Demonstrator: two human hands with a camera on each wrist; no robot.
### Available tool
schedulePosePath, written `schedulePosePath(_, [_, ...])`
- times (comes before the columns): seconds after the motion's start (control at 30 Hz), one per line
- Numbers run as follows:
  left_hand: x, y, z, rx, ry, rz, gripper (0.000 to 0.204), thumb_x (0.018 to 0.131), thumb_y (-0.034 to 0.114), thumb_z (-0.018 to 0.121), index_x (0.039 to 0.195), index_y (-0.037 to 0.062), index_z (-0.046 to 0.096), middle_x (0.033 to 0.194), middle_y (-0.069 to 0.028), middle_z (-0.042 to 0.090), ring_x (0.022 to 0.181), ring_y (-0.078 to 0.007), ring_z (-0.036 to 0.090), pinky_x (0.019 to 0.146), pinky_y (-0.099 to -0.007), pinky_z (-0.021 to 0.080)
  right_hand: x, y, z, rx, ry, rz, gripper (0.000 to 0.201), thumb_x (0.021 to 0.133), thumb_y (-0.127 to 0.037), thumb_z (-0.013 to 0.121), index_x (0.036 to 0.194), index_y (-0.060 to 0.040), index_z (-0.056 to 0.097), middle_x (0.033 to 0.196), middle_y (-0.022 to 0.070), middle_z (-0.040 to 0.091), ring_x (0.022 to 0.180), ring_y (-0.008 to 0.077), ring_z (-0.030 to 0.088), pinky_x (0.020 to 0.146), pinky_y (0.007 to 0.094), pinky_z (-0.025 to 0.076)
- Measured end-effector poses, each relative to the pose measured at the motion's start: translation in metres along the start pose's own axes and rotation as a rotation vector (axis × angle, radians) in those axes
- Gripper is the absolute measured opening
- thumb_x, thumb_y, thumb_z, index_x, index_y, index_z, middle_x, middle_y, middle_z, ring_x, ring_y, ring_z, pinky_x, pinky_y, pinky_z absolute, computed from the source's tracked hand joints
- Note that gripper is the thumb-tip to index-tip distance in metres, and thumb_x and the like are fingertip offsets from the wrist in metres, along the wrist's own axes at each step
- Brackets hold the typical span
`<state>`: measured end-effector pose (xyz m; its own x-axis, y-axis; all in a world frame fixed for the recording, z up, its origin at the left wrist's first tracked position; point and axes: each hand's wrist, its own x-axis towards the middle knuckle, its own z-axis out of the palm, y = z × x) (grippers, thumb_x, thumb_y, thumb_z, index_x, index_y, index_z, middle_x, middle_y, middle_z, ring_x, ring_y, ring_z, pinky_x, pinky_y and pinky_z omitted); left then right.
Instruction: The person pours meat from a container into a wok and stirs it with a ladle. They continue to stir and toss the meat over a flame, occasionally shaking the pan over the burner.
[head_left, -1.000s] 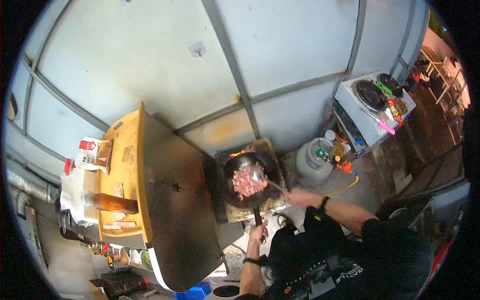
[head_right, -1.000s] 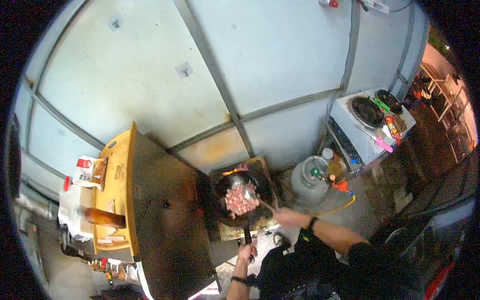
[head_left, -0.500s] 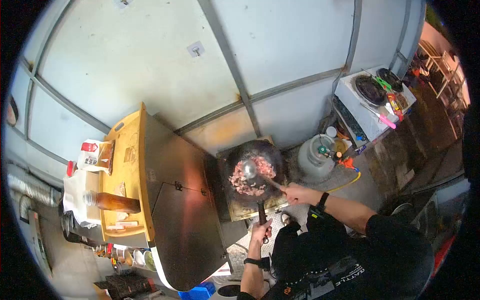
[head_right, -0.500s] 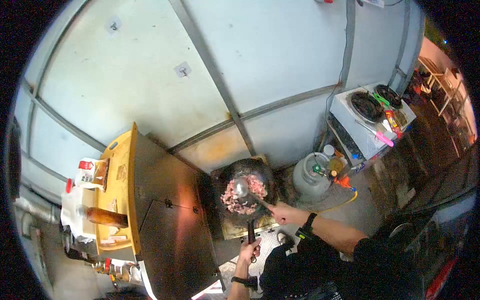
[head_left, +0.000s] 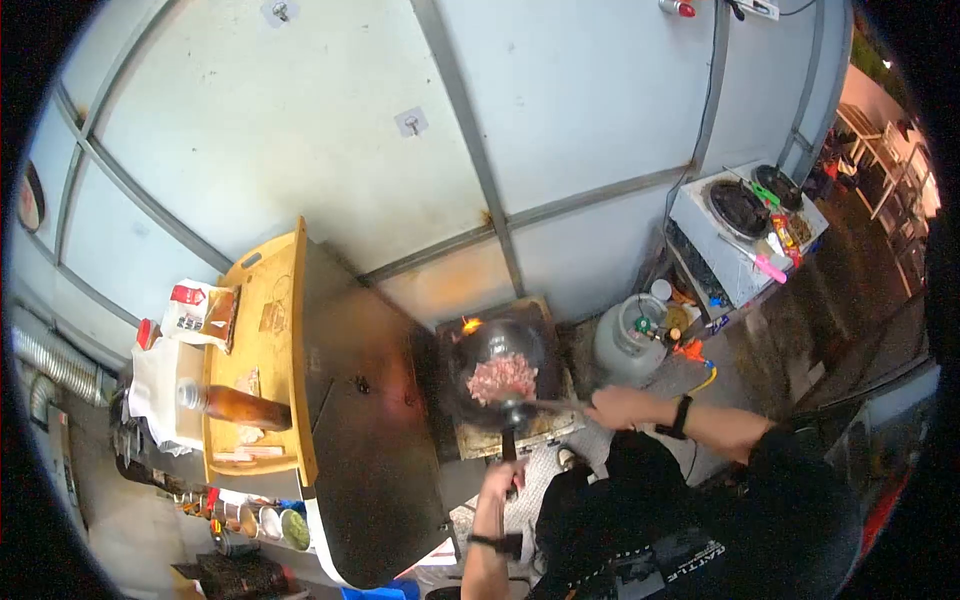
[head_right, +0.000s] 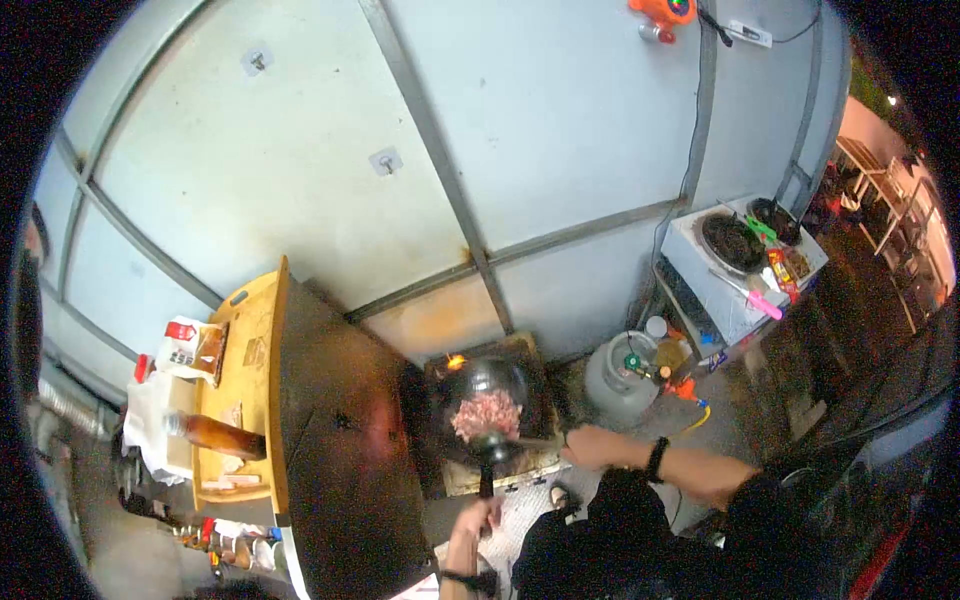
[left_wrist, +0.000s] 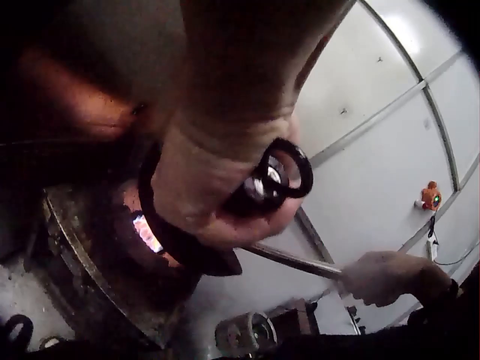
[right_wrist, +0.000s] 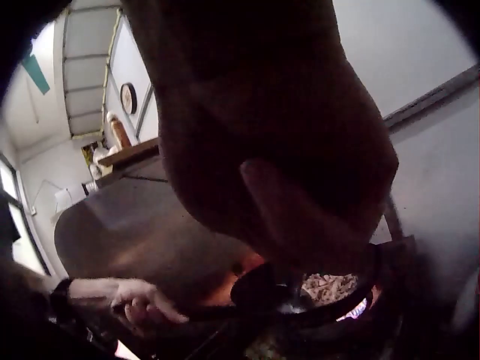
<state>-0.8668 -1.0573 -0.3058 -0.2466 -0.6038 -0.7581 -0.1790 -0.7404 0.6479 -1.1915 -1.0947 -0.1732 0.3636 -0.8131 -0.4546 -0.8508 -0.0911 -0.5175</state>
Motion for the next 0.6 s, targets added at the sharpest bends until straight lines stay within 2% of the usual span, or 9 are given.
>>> schedulePosePath(0.03, [0.033,-0.007,-0.009,-0.095,-0.047,-0.026,0.038,0.087,0.024,0.066,0.055,0.0067,0.054,0.051,-0.0029,0.053,0.043,-0.0128,0.049,0.043,-0.0294,0.034,0.014,-0.001,0.001,-0.011,0.017,-0.039,0.045,0.094,-0.033,0.051,0.083,0.0081,0.065,0.082,0.0303,0.065,0.082,0.0475,0.064,0.074,0.0533,0.050])
schedulePosePath(0.1, [0.035,0.008,-0.004,-0.118,0.005,-0.002,0.035,0.086,0.022,0.067,0.056,0.0067,0.055,0.051,-0.0041,0.055,0.042,-0.0132,0.049,0.041,-0.0299,0.033,0.044,0.012,0.008,0.006,0.007,-0.022,0.045,0.095,-0.034,0.050,0.085,0.0076,0.064,0.082,0.0311,0.064,0.082,0.0476,0.063,0.075,0.0526,0.050])
schedulePosePath(0.2, [-0.013,-0.020,0.019,-0.063,0.106,0.115,0.035,0.085,0.019,0.070,0.056,0.0081,0.053,0.050,-0.0046,0.054,0.040,-0.0144,0.052,0.040,-0.0291,0.037,0.035,0.021,0.007,0.026,0.120,-0.014,0.046,0.095,-0.035,0.050,0.085,0.0074,0.064,0.081,0.0311,0.063,0.081,0.0479,0.063,0.074,0.0536,0.050])
schedulePosePath(0.23, [-0.031,-0.035,0.024,-0.052,0.112,0.061,0.037,0.084,0.021,0.071,0.055,0.0092,0.052,0.049,-0.0055,0.053,0.040,-0.0159,0.053,0.041,-0.0294,0.040,0.028,0.029,0.011,0.100,0.176,0.094,0.047,0.096,-0.037,0.049,0.085,0.0063,0.064,0.080,0.0296,0.064,0.079,0.0478,0.062,0.073,0.0541,0.049])
schedulePosePath(0.27, [-0.060,-0.023,0.032,0.049,0.137,0.032,0.038,0.085,0.023,0.072,0.056,0.0095,0.052,0.048,-0.0057,0.052,0.040,-0.0164,0.053,0.040,-0.0307,0.040,0.026,0.043,0.014,0.036,0.115,0.073,0.045,0.096,-0.034,0.049,0.087,0.0077,0.064,0.082,0.0310,0.064,0.081,0.0483,0.063,0.076,0.0545,0.050])
schedulePosePath(0.33, [-0.056,-0.022,0.022,-0.012,0.118,-0.044,0.037,0.085,0.023,0.073,0.058,0.0089,0.052,0.048,-0.0047,0.051,0.040,-0.0154,0.051,0.040,-0.0311,0.039,-0.004,0.021,-0.015,0.103,0.078,0.053,0.047,0.096,-0.034,0.049,0.086,0.0093,0.063,0.082,0.0308,0.064,0.081,0.0478,0.063,0.077,0.0547,0.049])
schedulePosePath(0.4, [-0.026,-0.014,0.006,-0.065,0.022,0.088,0.037,0.084,0.021,0.074,0.059,0.0088,0.050,0.050,-0.0036,0.050,0.040,-0.0135,0.048,0.039,-0.0304,0.037,-0.009,0.009,-0.029,0.043,-0.016,0.046,0.047,0.096,-0.035,0.050,0.086,0.0091,0.063,0.082,0.0306,0.064,0.081,0.0474,0.063,0.076,0.0545,0.049])
schedulePosePath(0.5, [-0.006,0.029,0.006,-0.283,0.007,-0.053,0.028,0.084,0.014,0.073,0.068,0.0053,0.052,0.054,-0.0002,0.048,0.040,-0.0102,0.044,0.037,-0.0273,0.034,0.009,0.000,-0.042,-0.078,-0.038,0.001,0.047,0.095,-0.035,0.050,0.085,0.0083,0.064,0.082,0.0301,0.064,0.081,0.0466,0.064,0.075,0.0547,0.049])
schedulePosePath(0.6, [0.024,0.033,-0.001,-0.340,-0.082,-0.060,0.020,0.087,0.012,0.068,0.074,0.0014,0.057,0.054,0.0016,0.046,0.040,-0.0086,0.041,0.038,-0.0250,0.034,0.043,0.018,-0.028,-0.125,0.036,-0.028,0.045,0.095,-0.034,0.051,0.084,0.0073,0.065,0.079,0.0289,0.064,0.079,0.0453,0.064,0.072,0.0530,0.049])
